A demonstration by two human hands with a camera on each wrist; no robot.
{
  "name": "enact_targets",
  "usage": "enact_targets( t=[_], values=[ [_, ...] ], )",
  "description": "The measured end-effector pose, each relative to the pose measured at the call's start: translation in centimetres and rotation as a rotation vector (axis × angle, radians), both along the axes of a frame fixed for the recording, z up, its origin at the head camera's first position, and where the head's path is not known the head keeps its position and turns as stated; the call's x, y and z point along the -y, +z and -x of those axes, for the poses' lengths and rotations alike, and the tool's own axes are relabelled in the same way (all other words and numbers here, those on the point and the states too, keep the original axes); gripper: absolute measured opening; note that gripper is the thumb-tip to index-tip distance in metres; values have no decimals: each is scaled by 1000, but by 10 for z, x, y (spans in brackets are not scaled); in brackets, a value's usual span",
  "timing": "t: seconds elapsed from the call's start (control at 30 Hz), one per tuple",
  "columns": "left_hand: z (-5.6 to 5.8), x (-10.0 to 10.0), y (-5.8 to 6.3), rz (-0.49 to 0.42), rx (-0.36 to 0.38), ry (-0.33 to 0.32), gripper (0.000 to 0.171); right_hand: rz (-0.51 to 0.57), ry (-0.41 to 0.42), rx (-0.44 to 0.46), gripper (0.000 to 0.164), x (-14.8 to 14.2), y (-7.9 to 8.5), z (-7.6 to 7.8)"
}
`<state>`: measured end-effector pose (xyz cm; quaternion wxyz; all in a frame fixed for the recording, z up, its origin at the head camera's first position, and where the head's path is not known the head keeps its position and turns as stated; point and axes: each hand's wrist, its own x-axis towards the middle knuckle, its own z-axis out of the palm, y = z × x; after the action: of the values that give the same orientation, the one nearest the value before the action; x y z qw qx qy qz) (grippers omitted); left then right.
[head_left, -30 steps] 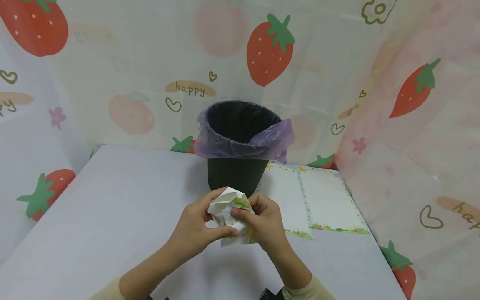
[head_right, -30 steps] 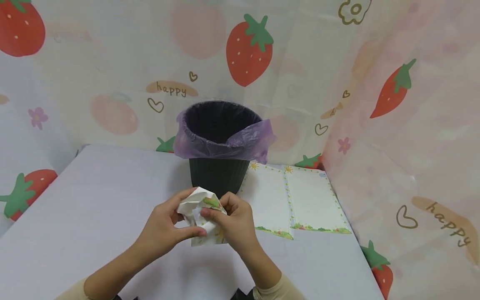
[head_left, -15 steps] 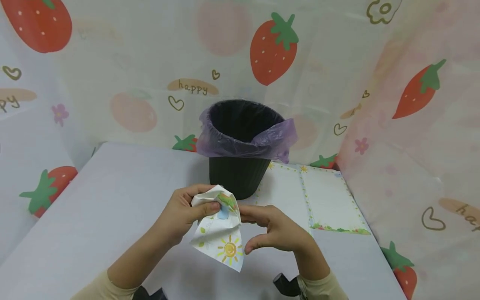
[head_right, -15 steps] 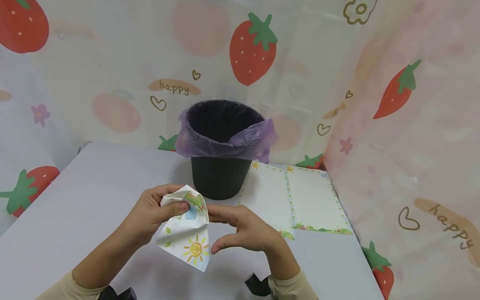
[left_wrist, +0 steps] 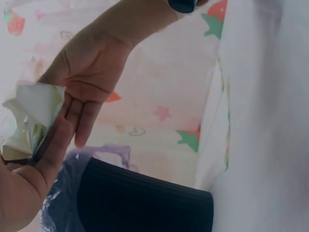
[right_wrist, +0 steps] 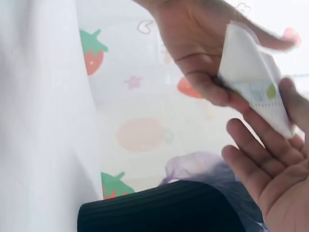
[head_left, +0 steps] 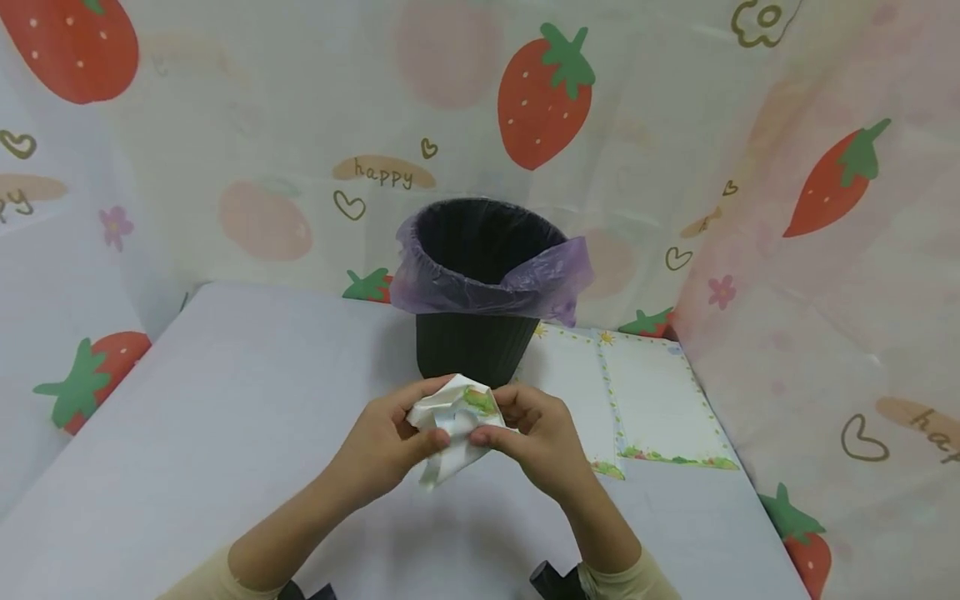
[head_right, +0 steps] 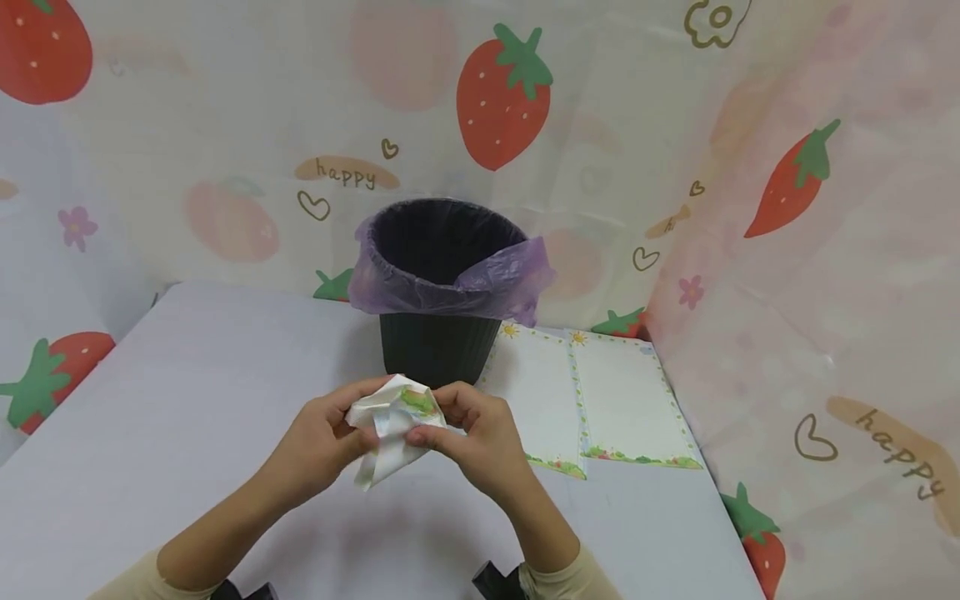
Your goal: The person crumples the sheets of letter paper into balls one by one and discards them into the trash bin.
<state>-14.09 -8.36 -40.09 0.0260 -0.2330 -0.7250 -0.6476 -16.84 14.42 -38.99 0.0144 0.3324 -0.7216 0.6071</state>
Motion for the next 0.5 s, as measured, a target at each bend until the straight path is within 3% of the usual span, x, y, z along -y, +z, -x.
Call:
enact_targets(
  t=[0.1,0.17,0.33,0.5],
  values=[
    [-2,-1,0,40,-54,-49,95,37,-41,61,21,4,0,-3],
    [-3,-2,0,76,-82,-42,100,58,-70,91,18,6,-1,-5],
    [-4,-6,0,97,-57,15,76,92,-143,127,15,13,-3,-8],
    [-2,-6,1,11,85,28,63,75,-157,122,10,12,-6,-3]
  ],
)
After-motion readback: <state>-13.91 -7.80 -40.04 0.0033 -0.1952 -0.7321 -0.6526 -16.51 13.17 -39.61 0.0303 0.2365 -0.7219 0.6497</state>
